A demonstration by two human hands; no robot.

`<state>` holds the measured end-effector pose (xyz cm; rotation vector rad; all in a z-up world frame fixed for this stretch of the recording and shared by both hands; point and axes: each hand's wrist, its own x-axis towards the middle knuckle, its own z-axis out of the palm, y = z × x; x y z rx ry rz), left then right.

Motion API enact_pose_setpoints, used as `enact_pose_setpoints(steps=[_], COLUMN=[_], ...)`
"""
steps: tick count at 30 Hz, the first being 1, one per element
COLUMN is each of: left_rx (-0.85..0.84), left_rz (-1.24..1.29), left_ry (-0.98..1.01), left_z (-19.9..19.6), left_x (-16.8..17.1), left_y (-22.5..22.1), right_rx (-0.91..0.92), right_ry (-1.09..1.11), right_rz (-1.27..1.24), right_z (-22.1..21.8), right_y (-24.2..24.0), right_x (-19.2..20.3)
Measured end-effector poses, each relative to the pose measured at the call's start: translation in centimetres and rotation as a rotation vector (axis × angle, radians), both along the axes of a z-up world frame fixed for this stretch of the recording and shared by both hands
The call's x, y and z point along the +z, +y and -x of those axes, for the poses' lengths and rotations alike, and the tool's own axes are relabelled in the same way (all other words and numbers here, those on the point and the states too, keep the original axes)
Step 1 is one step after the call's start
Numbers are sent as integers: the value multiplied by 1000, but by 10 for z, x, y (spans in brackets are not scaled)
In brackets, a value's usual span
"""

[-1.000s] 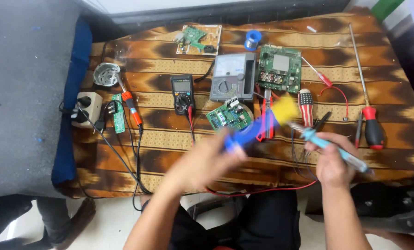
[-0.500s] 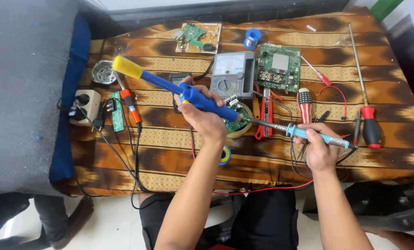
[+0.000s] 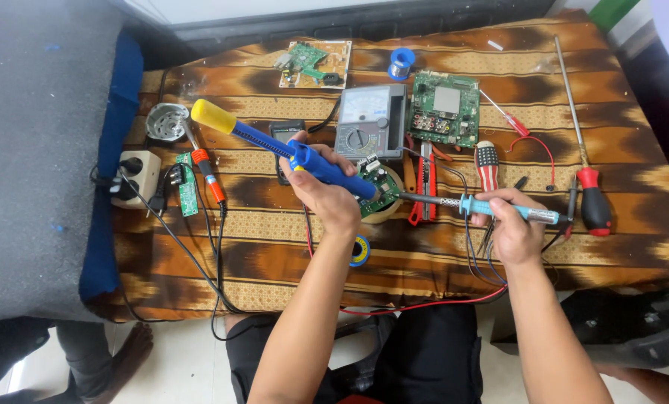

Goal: Testing a circuit board with a multimeter and performing soldering/desoldering tasks.

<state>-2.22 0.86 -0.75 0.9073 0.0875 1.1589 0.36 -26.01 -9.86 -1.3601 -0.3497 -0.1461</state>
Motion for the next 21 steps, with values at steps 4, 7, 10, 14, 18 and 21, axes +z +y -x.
enact_pose_setpoints(steps=[4,7,10,14,18,21], left_rx=[-2,3,2,0,-3,-12], left_rz=[6,0,3,-17,-46,-48], left_ry=[-10,-6,-32,-30,-22,-45], left_z=[-1,-1,-5,-12,-14,-14], left_x=[1,3,5,8,6,2], left_y=[0,-3,-6,-12,-16,-15], right_rx=[11,14,13,4,4,-3], right_ry=[15,34,57,58,69,71], right_rz=[-13,-27,-29,-67,-61,-70], right_z=[-4,-6,-6,-9,-5,-8], right_y=[-2,-3,-2,-1,0,0], right_x=[-5,-9,-10,-14,-7,-11])
